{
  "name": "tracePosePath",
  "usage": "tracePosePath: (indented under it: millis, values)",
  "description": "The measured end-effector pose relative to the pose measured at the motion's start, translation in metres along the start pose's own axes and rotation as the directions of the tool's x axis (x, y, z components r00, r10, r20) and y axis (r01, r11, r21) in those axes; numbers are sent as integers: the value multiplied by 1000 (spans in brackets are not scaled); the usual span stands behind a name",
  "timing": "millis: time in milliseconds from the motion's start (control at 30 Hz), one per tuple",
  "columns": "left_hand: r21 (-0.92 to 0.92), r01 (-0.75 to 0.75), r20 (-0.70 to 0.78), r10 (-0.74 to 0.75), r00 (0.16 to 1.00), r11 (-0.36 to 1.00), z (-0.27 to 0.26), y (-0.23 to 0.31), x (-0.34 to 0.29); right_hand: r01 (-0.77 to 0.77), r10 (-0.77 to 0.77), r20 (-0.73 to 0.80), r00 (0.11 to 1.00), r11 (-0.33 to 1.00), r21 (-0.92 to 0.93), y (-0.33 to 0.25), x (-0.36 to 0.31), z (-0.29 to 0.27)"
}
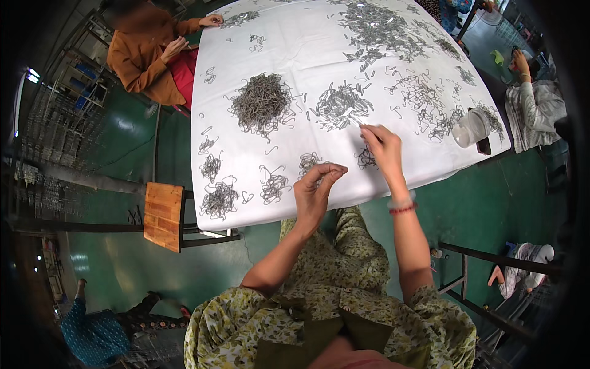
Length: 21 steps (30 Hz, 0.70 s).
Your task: The person repeatedly picks small wire pieces from a table, bends them into loops, and hangs them on a nearby vertical rack. The task is performed by hand without tools, and the person works alongside others in a factory setting.
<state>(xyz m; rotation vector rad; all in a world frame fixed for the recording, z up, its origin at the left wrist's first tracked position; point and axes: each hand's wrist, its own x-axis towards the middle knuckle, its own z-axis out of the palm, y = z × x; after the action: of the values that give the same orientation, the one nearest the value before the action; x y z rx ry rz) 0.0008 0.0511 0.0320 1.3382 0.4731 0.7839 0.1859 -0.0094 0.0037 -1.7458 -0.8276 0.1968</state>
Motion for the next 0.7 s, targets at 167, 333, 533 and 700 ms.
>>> tracePosePath:
  millis: [167,333,533,700]
  values:
    - [161,-15,14,13,1000,987,-6,0,3,283,-193,224,955,816,-504,62,55,37]
    - [132,-32,-16,35,999,991,-17,-4,5,272,-146,262,954,790,-550,54,51,44]
    - [293,-54,10,53,999,955,-18,-10,12,150,-148,25,989,967,-205,41,34,27]
    - [191,61,15,-65,998,980,-12,-19,26,-230,226,47,973,927,295,4,9,6]
